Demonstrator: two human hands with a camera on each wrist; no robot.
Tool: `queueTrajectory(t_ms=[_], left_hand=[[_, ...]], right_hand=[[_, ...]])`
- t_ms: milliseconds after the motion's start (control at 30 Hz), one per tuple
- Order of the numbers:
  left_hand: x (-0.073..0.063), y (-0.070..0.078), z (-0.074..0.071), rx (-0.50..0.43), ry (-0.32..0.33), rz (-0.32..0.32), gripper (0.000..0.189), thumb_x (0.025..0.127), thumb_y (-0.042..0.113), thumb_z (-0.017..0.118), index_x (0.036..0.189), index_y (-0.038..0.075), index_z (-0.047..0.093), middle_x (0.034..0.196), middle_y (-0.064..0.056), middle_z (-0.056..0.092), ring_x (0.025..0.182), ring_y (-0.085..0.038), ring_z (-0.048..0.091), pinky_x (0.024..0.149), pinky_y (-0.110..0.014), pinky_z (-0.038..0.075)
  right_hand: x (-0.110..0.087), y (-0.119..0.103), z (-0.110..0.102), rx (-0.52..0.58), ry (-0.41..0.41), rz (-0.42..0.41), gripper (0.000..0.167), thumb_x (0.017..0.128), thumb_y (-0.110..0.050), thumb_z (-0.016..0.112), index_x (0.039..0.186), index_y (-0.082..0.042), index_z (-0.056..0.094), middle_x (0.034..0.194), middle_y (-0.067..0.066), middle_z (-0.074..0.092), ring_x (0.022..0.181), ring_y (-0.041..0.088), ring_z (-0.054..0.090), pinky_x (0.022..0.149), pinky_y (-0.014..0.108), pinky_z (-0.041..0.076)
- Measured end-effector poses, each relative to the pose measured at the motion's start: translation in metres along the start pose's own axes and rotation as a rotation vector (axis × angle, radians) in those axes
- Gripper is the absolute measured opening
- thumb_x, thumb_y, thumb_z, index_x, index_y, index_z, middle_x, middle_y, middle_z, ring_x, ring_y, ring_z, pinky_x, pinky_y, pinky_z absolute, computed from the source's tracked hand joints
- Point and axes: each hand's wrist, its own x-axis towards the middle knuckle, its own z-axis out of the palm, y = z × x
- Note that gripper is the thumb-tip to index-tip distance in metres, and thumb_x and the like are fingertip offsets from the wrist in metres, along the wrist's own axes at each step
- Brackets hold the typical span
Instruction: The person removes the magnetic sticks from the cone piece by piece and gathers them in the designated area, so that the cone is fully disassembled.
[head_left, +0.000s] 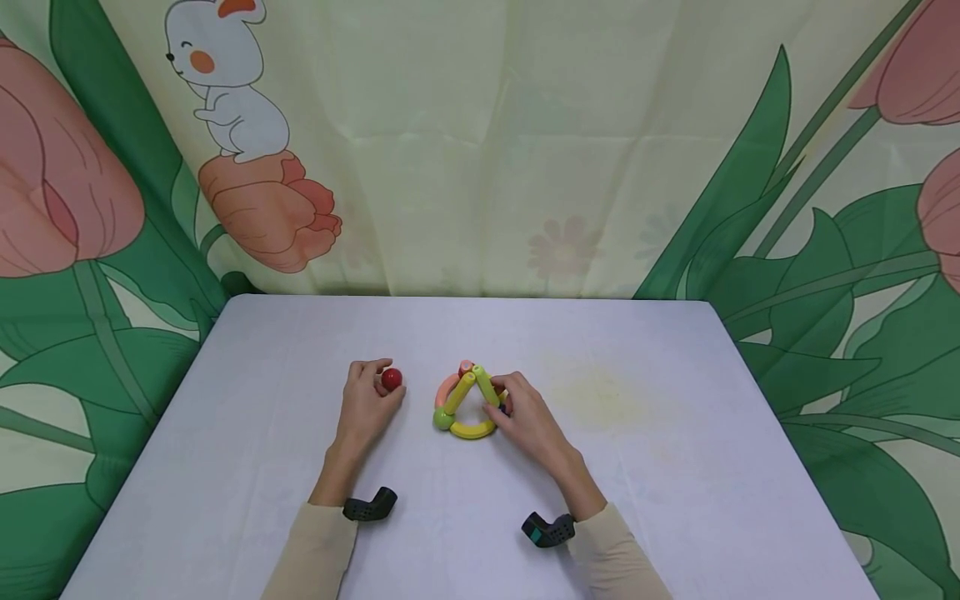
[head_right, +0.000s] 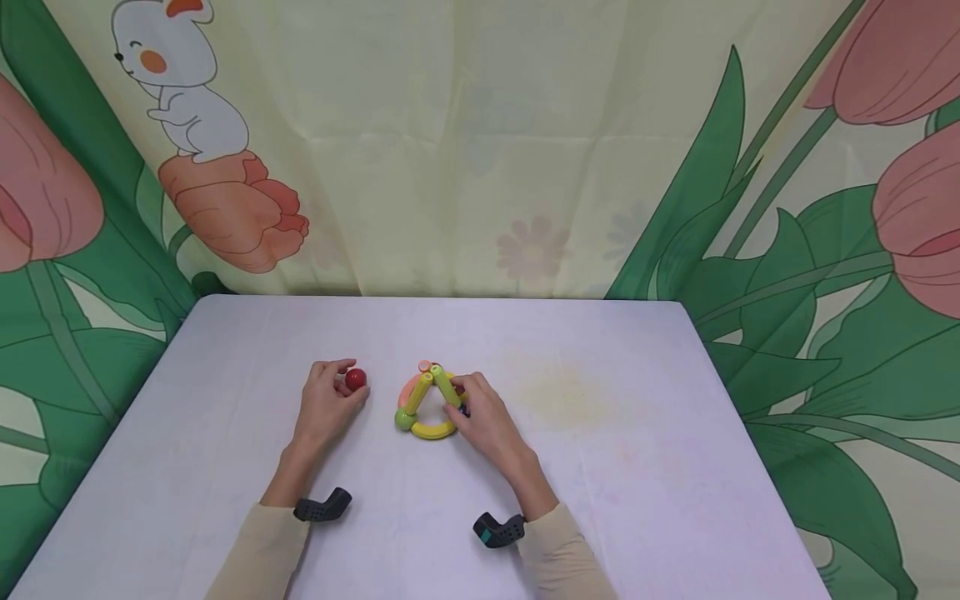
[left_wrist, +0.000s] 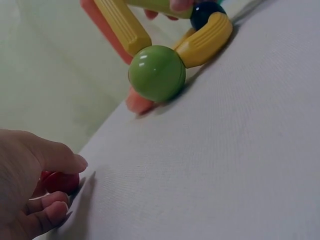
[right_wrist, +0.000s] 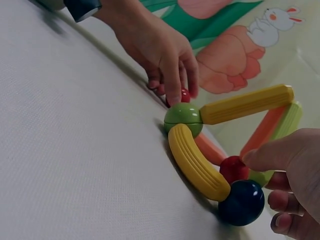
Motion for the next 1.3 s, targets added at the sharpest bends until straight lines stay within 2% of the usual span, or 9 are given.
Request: queueTrajectory(t_ms=[333, 800, 1067, 1300], left_hand=[[-0.0014, 0.0025, -0.0027, 0.034, -0.03, -0.03, 0.053, 0.087, 0.018, 0.074, 0.136, 0.005, 0.057, 0.126, -0.016, 0.049, 0.095, -0.026, 0.056, 0.087, -0.04, 0.055], [-0.0017, 0.0014, -0.0054, 0.049, -0.059, -0.03, 0.052, 0.088, 0.017, 0.074, 0.135, 0.004, 0.056, 0.125, -0.018, 0.051, 0.102, -0.028, 0.057, 0.093, -0.044, 0.056], [-0.0021, 0.0018, -0.0074, 0.049, -0.073, -0.03, 0.052, 0.088, 0.017, 0.073, 0.135, 0.004, 0.056, 0.125, -0.018, 0.05, 0.107, -0.03, 0.057, 0.095, -0.046, 0.056], [-0.0023, 0.0026, -0.0088, 0.1, -0.07, -0.039, 0.054, 0.088, 0.024, 0.074, 0.136, 0.006, 0.056, 0.128, -0.017, 0.049, 0.103, -0.029, 0.056, 0.093, -0.044, 0.056]], right_hand=[[-0.0005, 0.0003, 0.0004, 0.003, 0.006, 0.003, 0.041, 0.089, -0.018, 0.076, 0.126, -0.006, 0.061, 0.112, 0.005, 0.062, 0.079, 0.017, 0.053, 0.066, 0.019, 0.043], [-0.0003, -0.001, -0.0017, 0.004, 0.002, 0.004, 0.042, 0.089, -0.017, 0.076, 0.127, -0.006, 0.061, 0.111, 0.006, 0.062, 0.078, 0.018, 0.053, 0.064, 0.019, 0.042], [-0.0004, -0.0016, -0.0025, 0.009, 0.011, 0.002, 0.042, 0.087, -0.016, 0.077, 0.125, -0.005, 0.062, 0.109, 0.007, 0.063, 0.075, 0.014, 0.049, 0.063, 0.02, 0.041], [-0.001, -0.0024, -0.0031, 0.008, 0.015, 0.003, 0.042, 0.087, -0.016, 0.078, 0.125, -0.006, 0.062, 0.109, 0.007, 0.063, 0.074, 0.011, 0.047, 0.062, 0.02, 0.04]])
